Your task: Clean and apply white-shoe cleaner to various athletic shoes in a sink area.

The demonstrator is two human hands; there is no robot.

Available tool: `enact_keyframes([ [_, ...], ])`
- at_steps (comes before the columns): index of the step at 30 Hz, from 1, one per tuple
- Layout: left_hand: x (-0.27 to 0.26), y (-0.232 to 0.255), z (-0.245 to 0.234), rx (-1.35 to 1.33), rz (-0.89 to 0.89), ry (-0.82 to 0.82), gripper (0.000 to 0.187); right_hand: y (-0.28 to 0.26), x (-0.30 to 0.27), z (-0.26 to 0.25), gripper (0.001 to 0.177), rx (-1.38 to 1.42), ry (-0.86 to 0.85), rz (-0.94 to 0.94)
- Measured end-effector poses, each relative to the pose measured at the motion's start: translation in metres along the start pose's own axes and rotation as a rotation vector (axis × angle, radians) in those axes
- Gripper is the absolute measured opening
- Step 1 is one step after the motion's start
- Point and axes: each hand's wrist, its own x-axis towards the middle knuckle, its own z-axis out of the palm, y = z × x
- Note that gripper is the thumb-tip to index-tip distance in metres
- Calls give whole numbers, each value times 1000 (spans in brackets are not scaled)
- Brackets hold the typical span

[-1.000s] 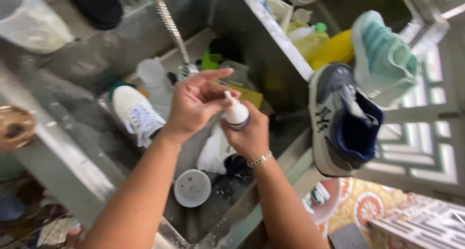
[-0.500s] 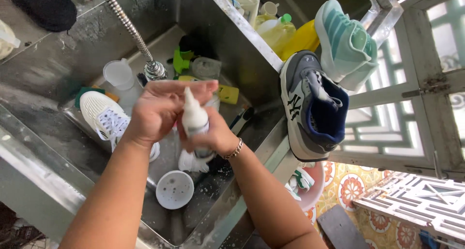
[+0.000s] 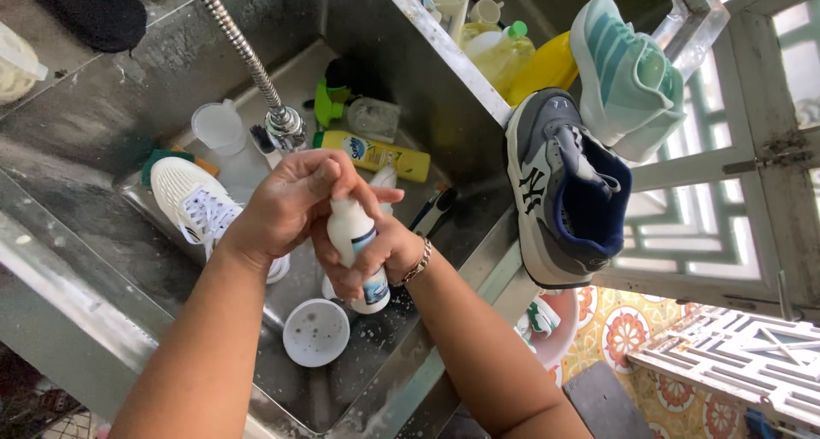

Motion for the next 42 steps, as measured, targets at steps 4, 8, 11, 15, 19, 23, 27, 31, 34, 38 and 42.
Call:
enact_keyframes([
  [4, 6, 7, 6, 141, 19, 191, 28, -10, 10, 8, 36, -284, 234, -143],
  [8, 13, 8, 3, 251, 61, 280, 41, -6, 23, -9, 31, -674, 562, -256],
  [11, 15, 0, 4, 458, 20, 386, 34, -6, 32, -2, 28, -863, 773, -370],
  [15, 12, -10, -3, 456, 66, 500, 31, -11, 31, 10, 43, -1247, 825, -679],
  [19, 9, -10, -6, 384, 114, 412, 30, -8, 23, -1, 37, -1036, 647, -460],
  [23, 4, -1, -6, 378, 74, 344, 33, -10, 17, 5, 35, -689, 405, -322],
  [27, 11, 17, 12, 95, -56, 346, 35, -21, 10, 0, 31, -610, 373, -221],
  [31, 4, 7, -4, 143, -26, 321, 23, -26, 6, 6, 34, -647, 345, -150],
  [34, 3, 0, -8, 193, -2, 280, 13, -22, 3, 9, 35, -756, 451, -201],
  [38, 6, -5, -6, 311, -27, 376, 13, -4, -1, -6, 29, -1321, 745, -381],
  [42, 8, -3, 2, 322, -81, 505, 18, -9, 7, 18, 29, -1294, 860, -463],
])
